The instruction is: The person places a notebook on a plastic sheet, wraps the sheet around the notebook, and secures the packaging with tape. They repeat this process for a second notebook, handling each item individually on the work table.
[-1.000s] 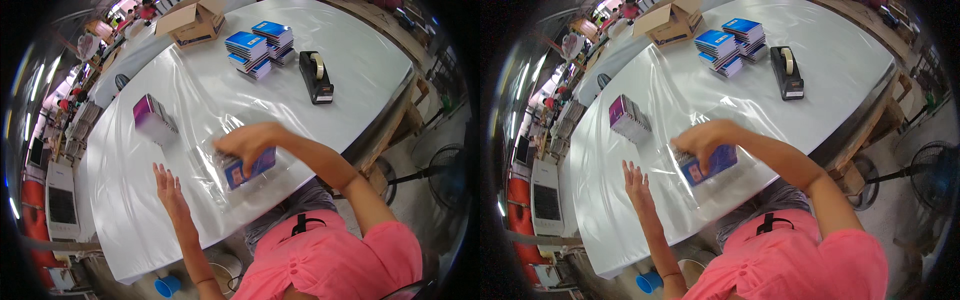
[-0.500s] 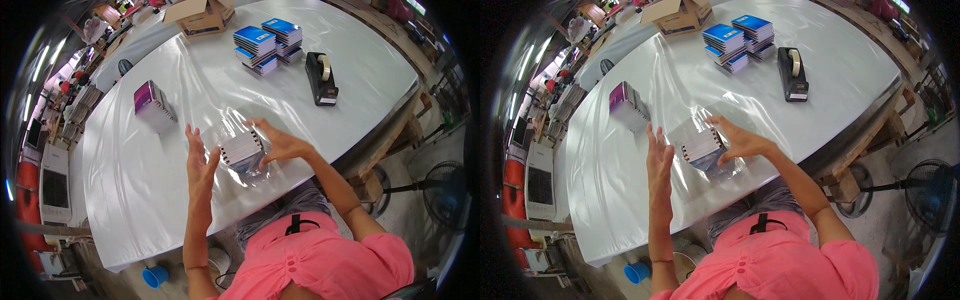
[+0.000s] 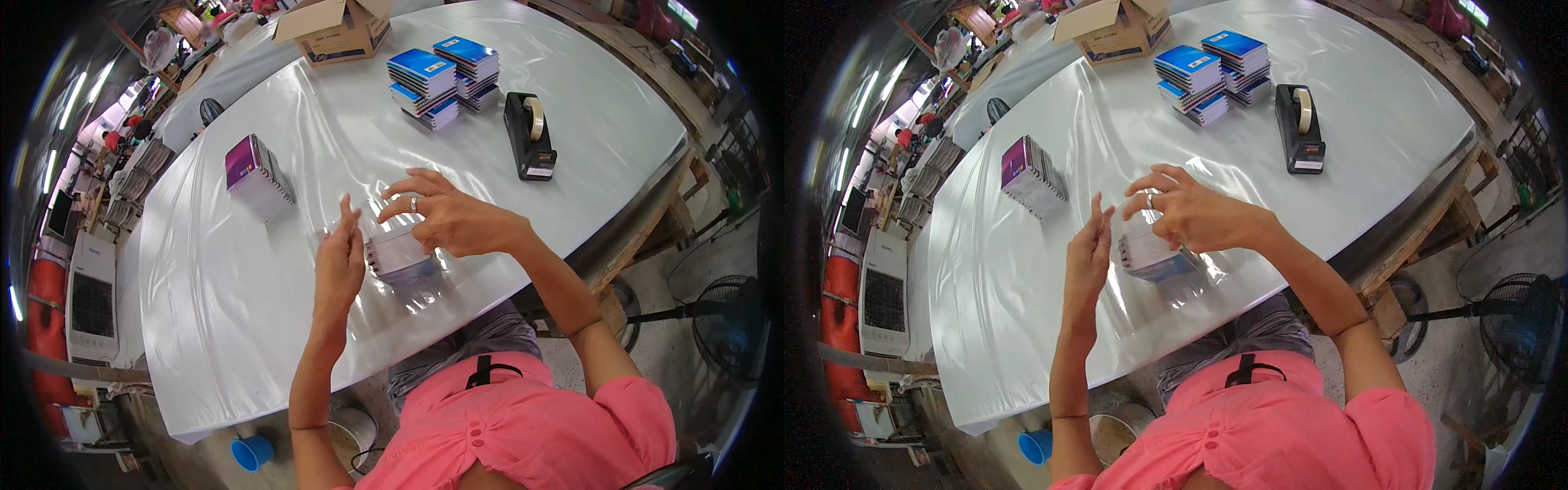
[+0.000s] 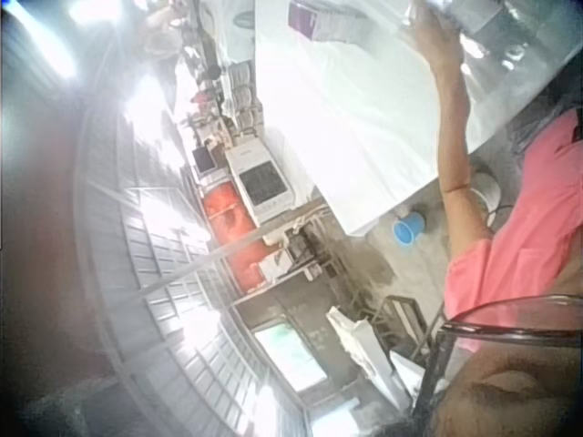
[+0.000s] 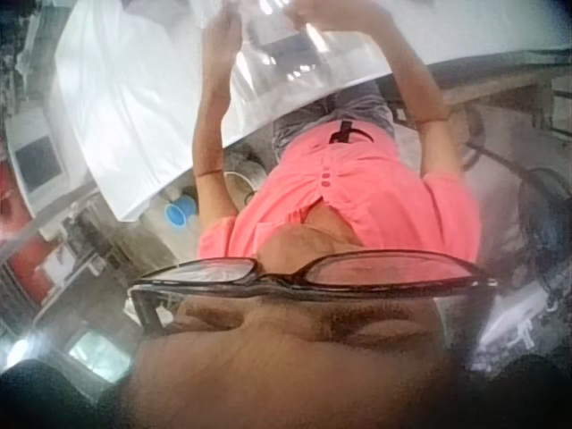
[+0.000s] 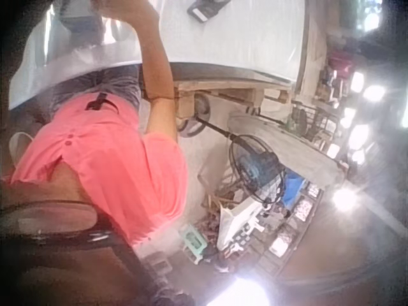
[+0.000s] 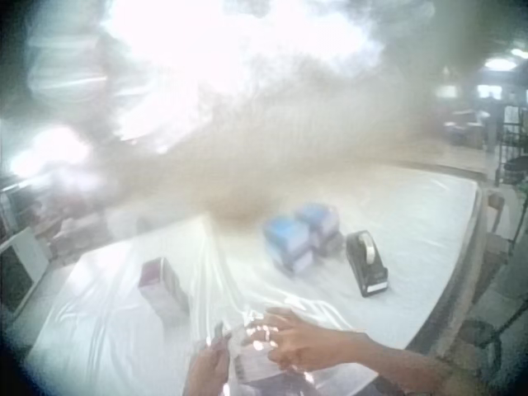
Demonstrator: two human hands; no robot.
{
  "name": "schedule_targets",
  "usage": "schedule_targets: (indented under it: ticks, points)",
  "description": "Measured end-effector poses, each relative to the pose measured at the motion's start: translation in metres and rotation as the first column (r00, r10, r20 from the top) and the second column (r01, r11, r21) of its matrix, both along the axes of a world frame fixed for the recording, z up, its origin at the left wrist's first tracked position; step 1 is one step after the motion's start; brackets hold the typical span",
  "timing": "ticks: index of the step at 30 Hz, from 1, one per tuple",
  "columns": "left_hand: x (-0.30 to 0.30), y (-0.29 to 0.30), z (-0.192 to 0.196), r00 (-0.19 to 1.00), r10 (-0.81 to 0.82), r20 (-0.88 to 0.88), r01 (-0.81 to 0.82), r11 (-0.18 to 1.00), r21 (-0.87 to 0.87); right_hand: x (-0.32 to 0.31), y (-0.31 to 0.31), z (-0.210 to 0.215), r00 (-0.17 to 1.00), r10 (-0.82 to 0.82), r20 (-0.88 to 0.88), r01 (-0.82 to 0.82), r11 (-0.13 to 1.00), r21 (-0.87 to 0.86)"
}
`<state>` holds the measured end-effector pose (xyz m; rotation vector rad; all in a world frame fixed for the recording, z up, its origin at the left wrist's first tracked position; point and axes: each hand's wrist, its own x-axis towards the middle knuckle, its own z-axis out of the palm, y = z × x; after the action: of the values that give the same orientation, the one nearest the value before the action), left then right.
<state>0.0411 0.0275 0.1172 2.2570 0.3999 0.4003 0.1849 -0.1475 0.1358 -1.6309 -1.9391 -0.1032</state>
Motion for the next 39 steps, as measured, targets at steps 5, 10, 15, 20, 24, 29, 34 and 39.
schedule_targets:
  ticks: [5,10,15,20,24,29,34,39]
  points:
    - [-0.003,-0.012,0.021,0.976,0.082,0.204,0.002,0.925,-0.379,-0.013,-0.006,0.000,0.991,-0.092,-0.096,0.092,0.996,-0.003]
    - [-0.027,0.017,-0.021,0.862,0.259,0.436,-0.022,0.878,-0.478,-0.055,0.019,-0.014,0.972,-0.216,0.090,0.219,0.976,-0.017]
    - [-0.062,0.025,-0.079,0.930,0.061,0.363,0.059,0.949,-0.309,-0.062,0.015,-0.019,0.965,-0.209,0.161,0.211,0.977,0.006]
    - [-0.051,0.031,-0.082,0.933,-0.214,0.288,0.236,0.971,-0.041,-0.062,0.013,-0.016,0.955,-0.234,0.183,0.216,0.970,0.116]
    - [-0.038,0.041,-0.067,0.899,-0.372,0.230,0.291,0.902,0.320,-0.060,0.007,-0.015,0.965,-0.238,0.109,0.219,0.962,0.160]
    - [-0.024,0.043,-0.048,0.886,-0.449,0.117,0.349,0.811,0.470,-0.052,0.000,-0.009,0.968,-0.202,0.147,0.193,0.978,0.074]
    - [-0.017,0.045,-0.042,0.845,-0.534,0.036,0.444,0.736,0.511,-0.015,-0.027,-0.011,0.824,-0.014,-0.566,0.138,0.974,0.178]
    - [-0.008,0.040,-0.046,0.807,-0.583,0.097,0.529,0.785,0.321,0.001,-0.047,-0.073,0.670,-0.098,-0.736,0.297,0.944,0.145]
